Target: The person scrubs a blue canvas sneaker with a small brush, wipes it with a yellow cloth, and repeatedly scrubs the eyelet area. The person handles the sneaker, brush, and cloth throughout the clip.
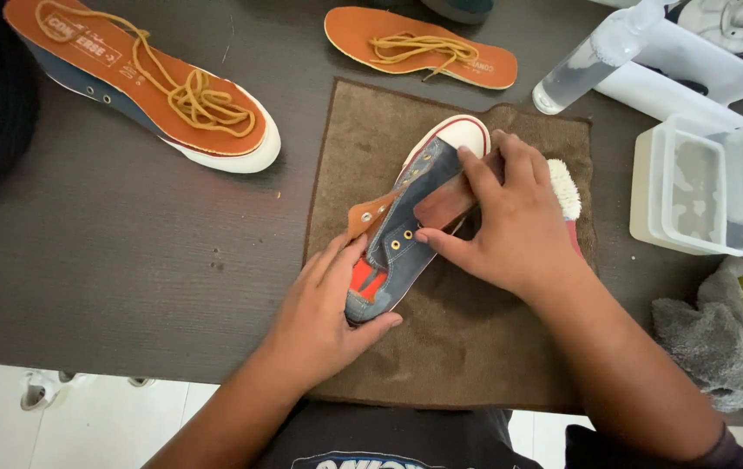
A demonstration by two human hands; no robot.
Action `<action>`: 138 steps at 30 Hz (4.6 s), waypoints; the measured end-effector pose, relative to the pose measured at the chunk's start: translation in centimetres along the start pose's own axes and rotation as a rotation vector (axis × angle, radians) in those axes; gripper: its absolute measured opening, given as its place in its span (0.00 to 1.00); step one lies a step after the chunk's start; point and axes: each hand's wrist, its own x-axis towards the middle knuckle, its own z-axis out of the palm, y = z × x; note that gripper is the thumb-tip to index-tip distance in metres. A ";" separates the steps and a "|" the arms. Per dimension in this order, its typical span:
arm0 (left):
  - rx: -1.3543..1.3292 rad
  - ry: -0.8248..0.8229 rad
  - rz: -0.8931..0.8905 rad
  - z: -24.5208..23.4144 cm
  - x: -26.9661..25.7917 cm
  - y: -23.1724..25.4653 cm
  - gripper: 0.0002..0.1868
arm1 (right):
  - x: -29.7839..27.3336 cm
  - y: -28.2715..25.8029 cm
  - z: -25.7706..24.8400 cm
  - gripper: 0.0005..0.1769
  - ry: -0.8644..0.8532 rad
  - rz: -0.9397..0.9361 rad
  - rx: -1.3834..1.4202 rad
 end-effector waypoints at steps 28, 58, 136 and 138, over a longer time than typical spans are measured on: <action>-0.019 0.004 0.019 0.2 0.1 0.1 0.51 | -1.0 -1.2 0.7 0.44 -0.051 -0.172 0.308; 0.010 0.009 0.023 0.5 -0.1 -0.1 0.52 | -1.8 -1.3 0.2 0.40 -0.001 -0.197 0.398; 0.076 0.042 0.047 1.0 0.2 -0.5 0.54 | 1.1 -3.3 0.7 0.26 -0.149 -0.121 -0.087; 0.004 0.008 0.024 0.2 0.3 0.6 0.54 | -0.5 -4.3 1.2 0.35 -0.116 -0.184 0.265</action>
